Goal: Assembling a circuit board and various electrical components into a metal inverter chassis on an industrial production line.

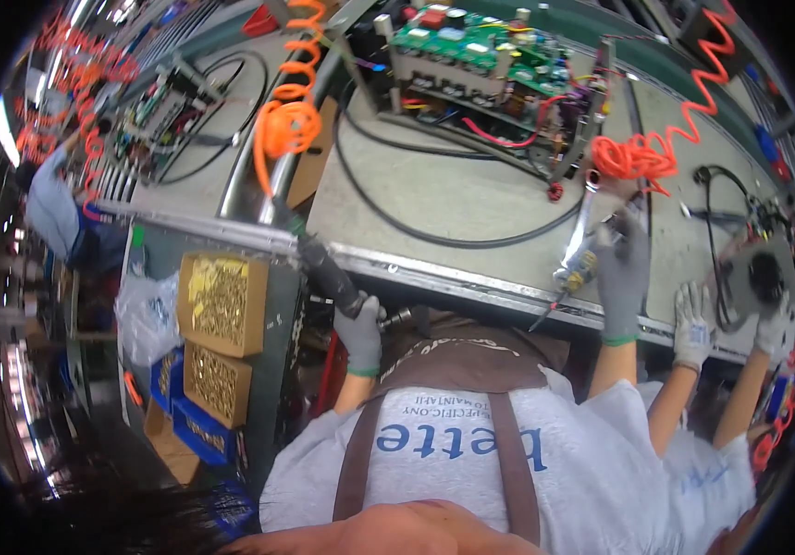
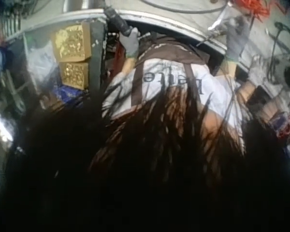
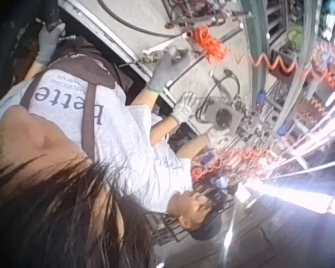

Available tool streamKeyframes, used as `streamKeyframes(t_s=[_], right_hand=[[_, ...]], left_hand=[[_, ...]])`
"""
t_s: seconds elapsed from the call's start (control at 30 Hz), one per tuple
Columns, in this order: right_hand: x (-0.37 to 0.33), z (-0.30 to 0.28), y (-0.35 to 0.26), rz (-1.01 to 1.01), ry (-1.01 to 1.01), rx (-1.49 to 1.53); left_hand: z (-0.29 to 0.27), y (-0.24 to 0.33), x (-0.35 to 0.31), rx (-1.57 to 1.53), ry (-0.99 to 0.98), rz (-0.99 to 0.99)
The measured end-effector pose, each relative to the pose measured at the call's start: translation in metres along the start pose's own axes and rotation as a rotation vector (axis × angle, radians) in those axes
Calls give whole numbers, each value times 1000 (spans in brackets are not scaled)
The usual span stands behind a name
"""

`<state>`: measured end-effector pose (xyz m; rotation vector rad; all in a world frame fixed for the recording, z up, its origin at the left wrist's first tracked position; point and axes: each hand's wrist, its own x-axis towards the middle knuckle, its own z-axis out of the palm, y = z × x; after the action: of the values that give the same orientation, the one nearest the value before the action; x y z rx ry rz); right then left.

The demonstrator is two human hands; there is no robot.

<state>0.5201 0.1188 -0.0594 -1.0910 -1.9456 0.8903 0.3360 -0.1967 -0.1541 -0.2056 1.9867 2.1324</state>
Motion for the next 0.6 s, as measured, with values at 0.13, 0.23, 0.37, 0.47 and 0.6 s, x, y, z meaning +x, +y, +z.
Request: streamKeyframes(t_s=[0.13,0.23,0.37,0.47,0.6], right_hand=[[-15,44,-85,-107,-627,254],[-19,59,-141,-368,-872,399],[-27,67,-158,-84,-939,761],[-13,65,-160,-808,-758,406],[-18,71,-173,-1255,-861,42]], left_hand=[[16,25,-20,40,-158,143],[30,44,-24,19,-691,135],[75,38,-21,-179,-876,423],[118,51,-3,-71,-1011,424],[191,101,43,125,-1237,403]])
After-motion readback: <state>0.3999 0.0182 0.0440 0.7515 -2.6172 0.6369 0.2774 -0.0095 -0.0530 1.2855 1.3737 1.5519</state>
